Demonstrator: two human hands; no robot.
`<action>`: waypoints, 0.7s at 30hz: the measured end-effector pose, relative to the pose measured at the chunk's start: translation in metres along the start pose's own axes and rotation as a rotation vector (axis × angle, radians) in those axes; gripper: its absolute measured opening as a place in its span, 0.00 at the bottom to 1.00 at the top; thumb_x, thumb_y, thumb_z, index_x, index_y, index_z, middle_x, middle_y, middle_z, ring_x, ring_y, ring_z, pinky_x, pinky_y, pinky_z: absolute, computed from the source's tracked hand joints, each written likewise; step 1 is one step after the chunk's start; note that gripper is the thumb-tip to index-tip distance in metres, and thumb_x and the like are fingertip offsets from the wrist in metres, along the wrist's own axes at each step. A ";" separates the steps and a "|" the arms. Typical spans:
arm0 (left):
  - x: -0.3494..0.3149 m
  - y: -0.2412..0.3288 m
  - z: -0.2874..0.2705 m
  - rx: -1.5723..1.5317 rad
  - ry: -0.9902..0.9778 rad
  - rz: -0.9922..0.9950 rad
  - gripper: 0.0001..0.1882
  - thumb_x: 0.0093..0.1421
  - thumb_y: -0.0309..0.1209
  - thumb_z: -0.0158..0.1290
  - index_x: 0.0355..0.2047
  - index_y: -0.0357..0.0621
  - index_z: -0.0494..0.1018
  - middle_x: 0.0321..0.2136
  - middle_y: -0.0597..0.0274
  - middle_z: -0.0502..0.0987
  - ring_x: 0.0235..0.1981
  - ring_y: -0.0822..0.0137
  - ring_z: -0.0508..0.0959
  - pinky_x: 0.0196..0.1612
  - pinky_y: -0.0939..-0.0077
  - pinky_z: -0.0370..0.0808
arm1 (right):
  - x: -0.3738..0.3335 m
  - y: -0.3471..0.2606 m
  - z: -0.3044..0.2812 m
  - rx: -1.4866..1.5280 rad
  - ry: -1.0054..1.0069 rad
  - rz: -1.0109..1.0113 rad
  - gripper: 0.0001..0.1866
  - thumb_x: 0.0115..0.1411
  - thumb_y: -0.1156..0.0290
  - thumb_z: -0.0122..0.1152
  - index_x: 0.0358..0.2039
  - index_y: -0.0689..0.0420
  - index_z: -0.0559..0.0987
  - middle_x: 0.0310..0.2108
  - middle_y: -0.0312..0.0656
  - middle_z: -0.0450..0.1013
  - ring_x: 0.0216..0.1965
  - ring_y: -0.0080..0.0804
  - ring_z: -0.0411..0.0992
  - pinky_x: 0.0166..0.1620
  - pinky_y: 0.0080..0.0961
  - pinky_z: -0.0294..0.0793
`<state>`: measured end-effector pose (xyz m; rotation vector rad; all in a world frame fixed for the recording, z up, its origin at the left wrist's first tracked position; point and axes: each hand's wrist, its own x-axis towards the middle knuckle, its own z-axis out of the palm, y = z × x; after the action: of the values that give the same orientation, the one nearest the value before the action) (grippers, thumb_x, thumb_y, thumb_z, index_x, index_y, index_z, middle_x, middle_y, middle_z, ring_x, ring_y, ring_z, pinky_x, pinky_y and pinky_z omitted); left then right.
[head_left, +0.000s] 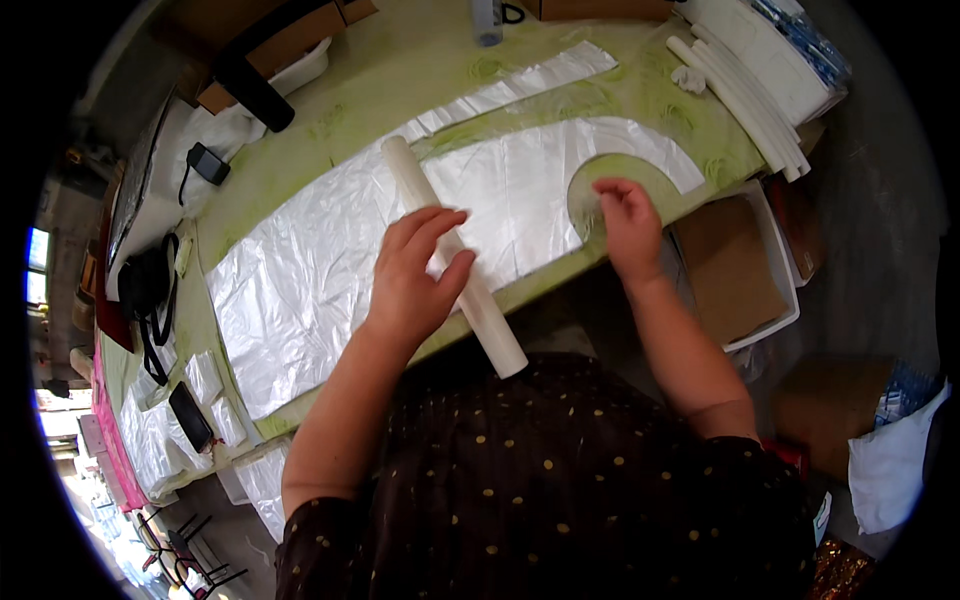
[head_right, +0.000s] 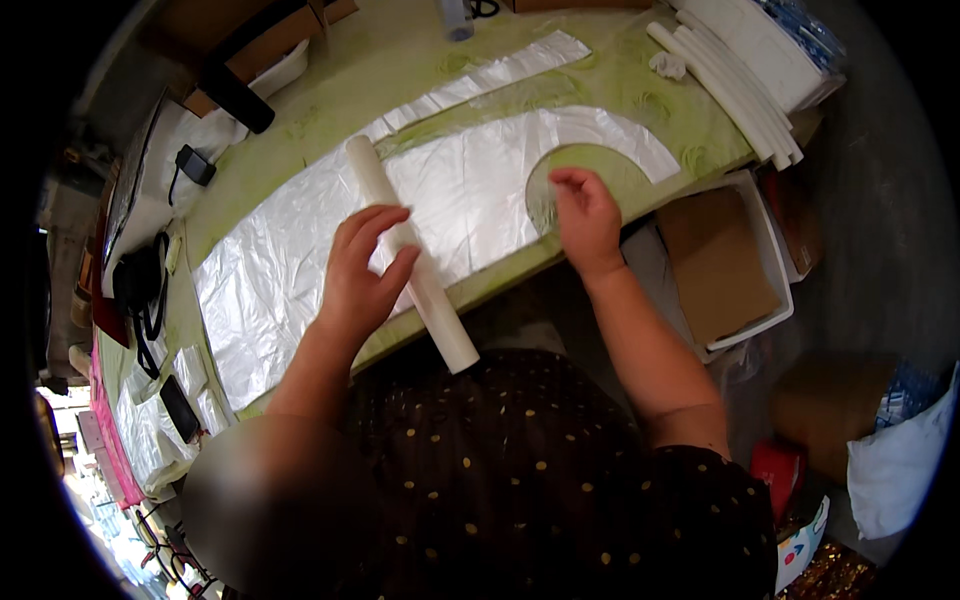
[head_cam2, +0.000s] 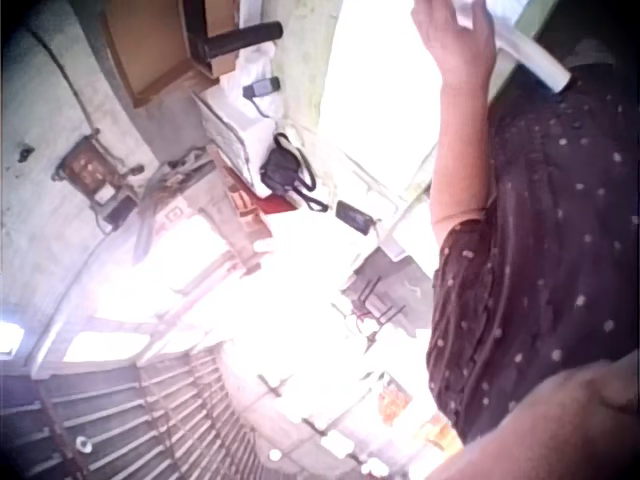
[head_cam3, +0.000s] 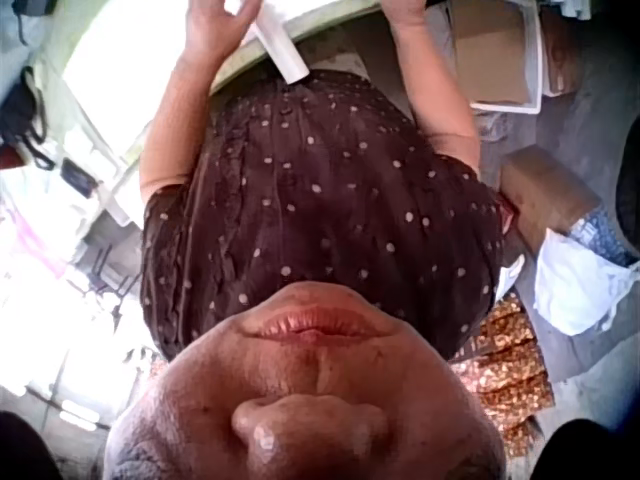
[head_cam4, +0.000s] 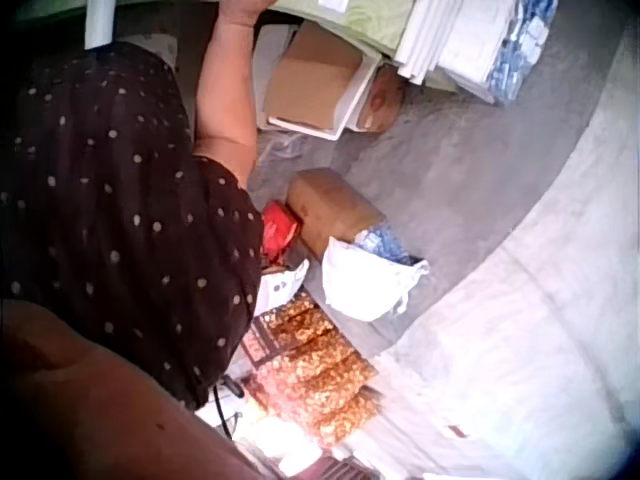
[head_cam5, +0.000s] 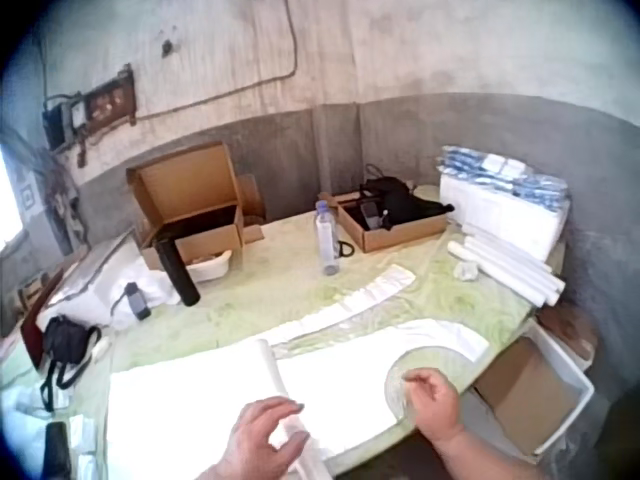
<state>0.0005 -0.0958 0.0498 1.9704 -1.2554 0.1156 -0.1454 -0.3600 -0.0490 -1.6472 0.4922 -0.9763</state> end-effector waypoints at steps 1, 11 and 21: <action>0.013 0.004 0.010 0.003 -0.066 0.065 0.20 0.55 0.29 0.65 0.50 0.45 0.79 0.49 0.54 0.78 0.53 0.52 0.76 0.56 0.62 0.75 | 0.000 0.002 0.000 0.151 0.082 0.079 0.09 0.66 0.79 0.55 0.45 0.61 0.79 0.42 0.39 0.79 0.45 0.28 0.76 0.53 0.24 0.73; 0.078 0.010 0.084 0.113 -0.748 -0.211 0.17 0.60 0.42 0.63 0.44 0.45 0.81 0.38 0.57 0.84 0.42 0.55 0.82 0.47 0.64 0.78 | -0.001 -0.004 0.000 0.199 -0.016 0.069 0.07 0.67 0.80 0.56 0.45 0.62 0.78 0.42 0.36 0.78 0.43 0.20 0.74 0.51 0.19 0.72; 0.064 0.004 0.061 -0.206 -0.454 -0.447 0.14 0.65 0.37 0.58 0.45 0.41 0.81 0.37 0.58 0.84 0.38 0.65 0.82 0.44 0.70 0.78 | -0.004 -0.018 0.002 -0.209 -0.167 -0.326 0.12 0.58 0.77 0.63 0.43 0.58 0.82 0.43 0.40 0.79 0.46 0.35 0.75 0.53 0.31 0.73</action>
<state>0.0109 -0.1832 0.0387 2.1046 -1.0062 -0.6883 -0.1488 -0.3501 -0.0337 -2.0217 0.2210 -1.0372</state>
